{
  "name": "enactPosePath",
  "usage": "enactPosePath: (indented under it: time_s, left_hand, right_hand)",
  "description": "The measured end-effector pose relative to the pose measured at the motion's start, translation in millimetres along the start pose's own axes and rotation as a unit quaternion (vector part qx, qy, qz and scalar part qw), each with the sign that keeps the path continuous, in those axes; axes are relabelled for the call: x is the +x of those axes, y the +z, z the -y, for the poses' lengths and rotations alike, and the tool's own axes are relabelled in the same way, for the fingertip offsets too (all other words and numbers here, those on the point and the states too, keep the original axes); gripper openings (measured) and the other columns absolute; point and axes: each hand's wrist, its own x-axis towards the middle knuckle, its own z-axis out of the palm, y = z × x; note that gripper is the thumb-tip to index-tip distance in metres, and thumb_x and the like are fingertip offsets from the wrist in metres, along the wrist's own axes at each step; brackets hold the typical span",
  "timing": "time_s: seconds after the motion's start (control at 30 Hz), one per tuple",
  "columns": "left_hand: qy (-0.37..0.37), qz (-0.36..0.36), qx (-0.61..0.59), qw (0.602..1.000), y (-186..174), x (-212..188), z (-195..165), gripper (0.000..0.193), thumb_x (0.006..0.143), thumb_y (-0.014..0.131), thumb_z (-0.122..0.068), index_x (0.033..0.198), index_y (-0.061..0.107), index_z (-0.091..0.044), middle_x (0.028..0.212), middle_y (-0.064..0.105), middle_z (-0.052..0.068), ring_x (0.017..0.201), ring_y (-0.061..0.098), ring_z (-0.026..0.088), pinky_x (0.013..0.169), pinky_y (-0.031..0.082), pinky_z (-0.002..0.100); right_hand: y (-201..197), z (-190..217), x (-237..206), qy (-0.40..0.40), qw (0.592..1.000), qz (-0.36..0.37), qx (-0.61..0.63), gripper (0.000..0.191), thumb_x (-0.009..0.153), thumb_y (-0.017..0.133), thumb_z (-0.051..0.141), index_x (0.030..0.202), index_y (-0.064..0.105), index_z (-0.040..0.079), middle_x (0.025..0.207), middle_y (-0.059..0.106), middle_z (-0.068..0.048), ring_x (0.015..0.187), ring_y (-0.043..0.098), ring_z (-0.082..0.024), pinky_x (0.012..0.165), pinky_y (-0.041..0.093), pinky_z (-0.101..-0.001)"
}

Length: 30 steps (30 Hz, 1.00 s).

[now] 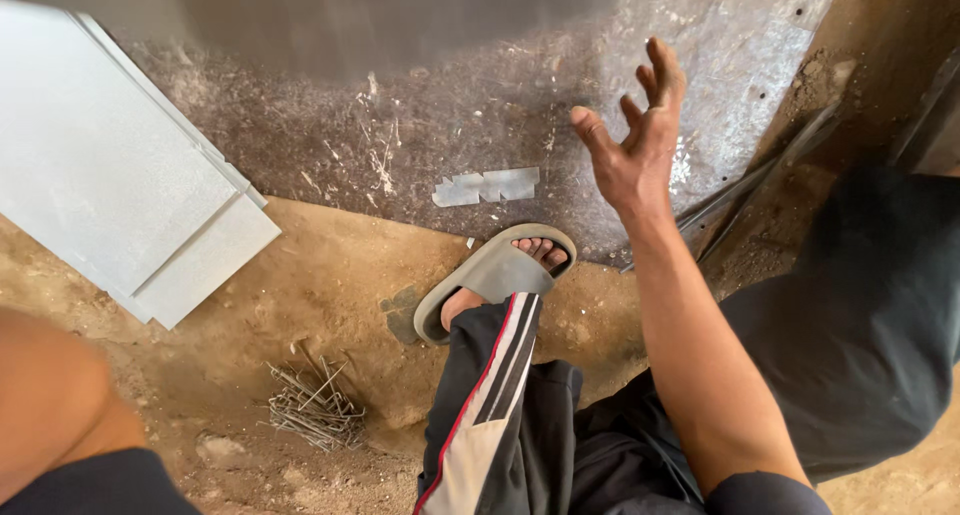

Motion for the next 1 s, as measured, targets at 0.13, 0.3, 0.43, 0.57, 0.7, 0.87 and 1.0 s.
enactPosePath:
  time_s: [0.13,0.3,0.43,0.57,0.7,0.87,1.0]
  left_hand:
    - [-0.017,0.033,-0.021,0.999,11.5,11.0,-22.8,0.007,0.11,0.07,-0.015,0.114,0.065,-0.013,0.116,0.062,0.007,0.113,0.059,0.021,0.092,0.046,0.038]
    - [-0.053,0.069,-0.038,0.995,0.7,-2.0,-29.6,0.012,0.109,0.07,-0.016,0.119,0.063,-0.015,0.123,0.059,0.007,0.12,0.054,0.022,0.098,0.043,0.04]
    - [-0.074,0.094,-0.041,0.992,0.4,-7.2,-47.4,0.017,0.109,0.07,-0.017,0.123,0.062,-0.016,0.129,0.056,0.008,0.126,0.051,0.023,0.103,0.04,0.041]
    - [-0.086,0.095,-0.041,0.991,4.3,-0.3,-52.6,0.021,0.108,0.07,-0.018,0.128,0.061,-0.017,0.135,0.054,0.008,0.132,0.047,0.025,0.108,0.037,0.042]
    - [-0.101,0.092,-0.039,0.99,4.6,-4.4,-59.7,0.026,0.108,0.07,-0.019,0.132,0.06,-0.018,0.141,0.051,0.009,0.138,0.043,0.026,0.112,0.034,0.043]
    - [-0.131,-0.027,-0.017,0.991,27.6,-35.2,-68.4,0.032,0.107,0.07,-0.02,0.137,0.059,-0.02,0.149,0.048,0.009,0.146,0.039,0.027,0.118,0.031,0.045]
    - [-0.239,-0.11,-0.029,0.964,114.3,-82.0,-77.2,0.037,0.107,0.07,-0.021,0.141,0.058,-0.021,0.154,0.045,0.01,0.152,0.035,0.029,0.123,0.028,0.046]
  right_hand:
    - [7.5,-10.9,-19.7,0.206,0.971,0.088,-0.084,0.051,0.088,0.088,0.03,0.117,0.058,0.0,0.11,0.063,-0.022,0.108,0.061,-0.028,0.098,0.058,-0.0399]
    - [9.8,-24.6,-45.2,0.203,0.973,0.1,0.034,0.016,0.099,0.076,0.018,0.105,0.07,0.004,0.097,0.069,-0.009,0.085,0.059,-0.023,0.078,0.049,-0.0385]
    - [15.1,-25.7,-47.2,0.052,0.993,0.043,-0.098,0.022,0.094,0.08,0.003,0.109,0.066,-0.004,0.099,0.063,-0.015,0.091,0.049,-0.033,0.08,0.042,-0.0454]
    - [18.0,-28.7,-48.0,-0.024,0.99,0.001,-0.138,0.021,0.09,0.081,0.004,0.095,0.061,0.003,0.095,0.059,-0.015,0.091,0.051,-0.035,0.08,0.042,-0.0475]
    - [14.8,-31.8,-49.8,0.023,1.0,0.01,-0.01,0.016,0.1,0.071,-0.003,0.113,0.061,0.0,0.11,0.061,-0.017,0.097,0.057,-0.035,0.084,0.048,-0.0436]
    - [11.6,-29.7,-43.3,-0.004,0.999,0.039,-0.028,0.02,0.099,0.066,-0.006,0.119,0.062,-0.002,0.11,0.059,-0.018,0.097,0.055,-0.038,0.083,0.047,-0.0445]
    - [12.0,-26.7,-36.0,0.031,0.995,0.047,-0.081,0.013,0.099,0.069,-0.001,0.11,0.063,-0.001,0.101,0.058,-0.019,0.09,0.054,-0.038,0.079,0.045,-0.046]
